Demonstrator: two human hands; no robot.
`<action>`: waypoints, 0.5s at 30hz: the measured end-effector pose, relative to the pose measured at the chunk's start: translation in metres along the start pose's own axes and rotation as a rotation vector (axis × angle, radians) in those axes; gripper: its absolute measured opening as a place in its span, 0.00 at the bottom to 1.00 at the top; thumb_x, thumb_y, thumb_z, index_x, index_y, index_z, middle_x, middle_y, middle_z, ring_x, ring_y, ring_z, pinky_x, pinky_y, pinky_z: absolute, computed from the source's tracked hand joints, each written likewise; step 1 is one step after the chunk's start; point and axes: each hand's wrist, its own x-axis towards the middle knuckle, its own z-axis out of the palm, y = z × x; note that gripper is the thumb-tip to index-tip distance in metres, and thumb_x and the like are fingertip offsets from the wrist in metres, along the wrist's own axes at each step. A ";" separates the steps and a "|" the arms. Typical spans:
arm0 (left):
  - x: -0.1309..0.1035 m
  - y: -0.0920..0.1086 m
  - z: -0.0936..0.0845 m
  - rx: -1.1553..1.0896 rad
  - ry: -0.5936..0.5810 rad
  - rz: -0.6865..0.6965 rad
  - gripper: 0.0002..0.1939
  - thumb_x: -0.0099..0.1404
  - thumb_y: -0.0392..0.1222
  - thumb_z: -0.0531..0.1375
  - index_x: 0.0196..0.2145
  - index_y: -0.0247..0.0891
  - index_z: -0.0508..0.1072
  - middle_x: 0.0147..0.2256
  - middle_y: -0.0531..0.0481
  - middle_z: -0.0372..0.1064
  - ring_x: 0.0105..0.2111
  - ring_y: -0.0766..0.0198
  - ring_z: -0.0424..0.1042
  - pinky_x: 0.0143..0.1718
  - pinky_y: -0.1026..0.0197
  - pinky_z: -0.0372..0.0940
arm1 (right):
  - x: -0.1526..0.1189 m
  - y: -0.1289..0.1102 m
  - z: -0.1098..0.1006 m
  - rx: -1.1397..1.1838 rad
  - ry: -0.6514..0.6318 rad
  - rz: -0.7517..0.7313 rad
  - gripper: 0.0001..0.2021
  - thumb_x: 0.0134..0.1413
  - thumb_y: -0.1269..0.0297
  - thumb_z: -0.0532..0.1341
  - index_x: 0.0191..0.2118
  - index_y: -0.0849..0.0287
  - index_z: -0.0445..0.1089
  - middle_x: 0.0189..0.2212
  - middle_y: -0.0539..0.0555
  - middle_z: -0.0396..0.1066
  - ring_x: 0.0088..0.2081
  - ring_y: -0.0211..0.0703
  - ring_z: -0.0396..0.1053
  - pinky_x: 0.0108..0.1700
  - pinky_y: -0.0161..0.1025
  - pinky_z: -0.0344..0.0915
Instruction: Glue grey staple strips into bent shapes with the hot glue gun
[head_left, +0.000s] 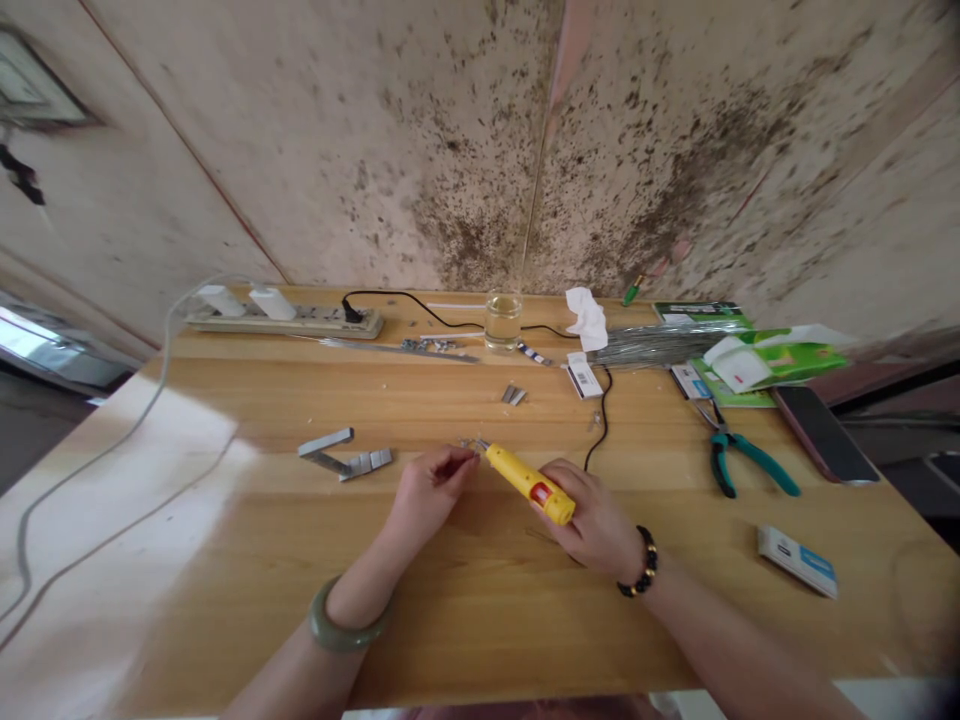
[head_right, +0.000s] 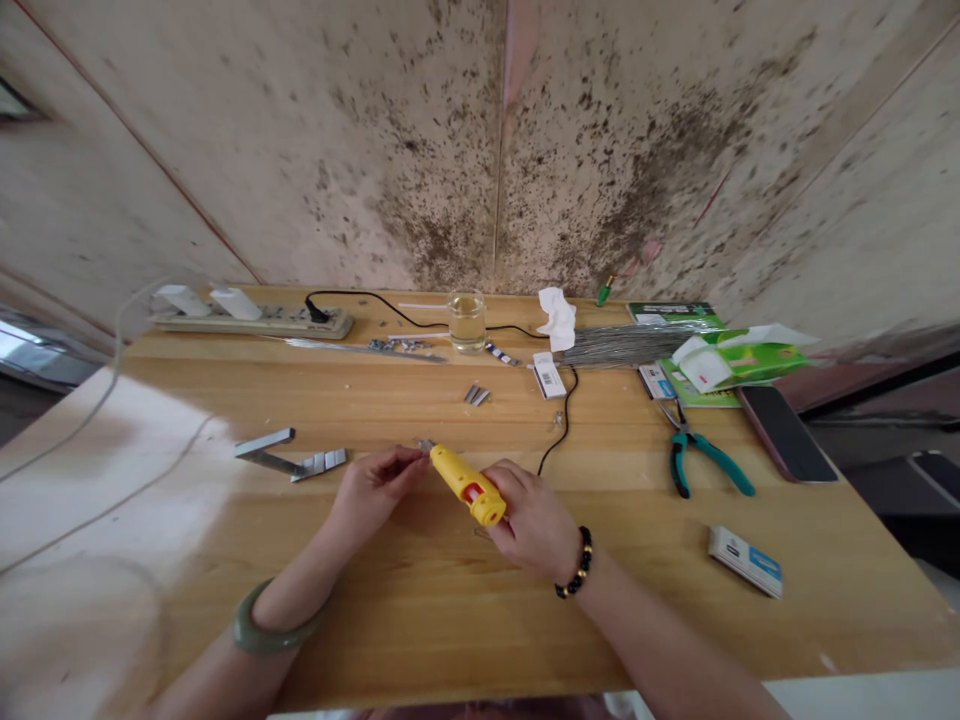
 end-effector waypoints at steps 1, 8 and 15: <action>0.000 0.000 0.000 -0.003 -0.001 0.000 0.09 0.56 0.44 0.60 0.31 0.36 0.76 0.27 0.49 0.74 0.26 0.65 0.69 0.26 0.65 0.63 | 0.000 0.000 0.000 -0.003 -0.005 -0.003 0.09 0.54 0.71 0.55 0.42 0.58 0.60 0.34 0.56 0.67 0.36 0.46 0.67 0.39 0.43 0.66; 0.000 0.000 0.000 -0.018 -0.022 -0.001 0.09 0.56 0.43 0.60 0.31 0.37 0.76 0.28 0.49 0.74 0.26 0.64 0.70 0.27 0.65 0.63 | -0.001 0.000 0.002 0.003 -0.010 -0.002 0.09 0.54 0.72 0.55 0.42 0.57 0.59 0.34 0.56 0.67 0.36 0.46 0.67 0.39 0.43 0.66; 0.000 0.002 0.000 0.006 -0.001 -0.001 0.09 0.57 0.43 0.60 0.30 0.37 0.77 0.27 0.49 0.74 0.26 0.64 0.69 0.26 0.65 0.62 | -0.002 0.003 0.002 0.007 -0.003 0.010 0.09 0.54 0.72 0.55 0.41 0.57 0.58 0.35 0.56 0.66 0.36 0.45 0.66 0.39 0.43 0.66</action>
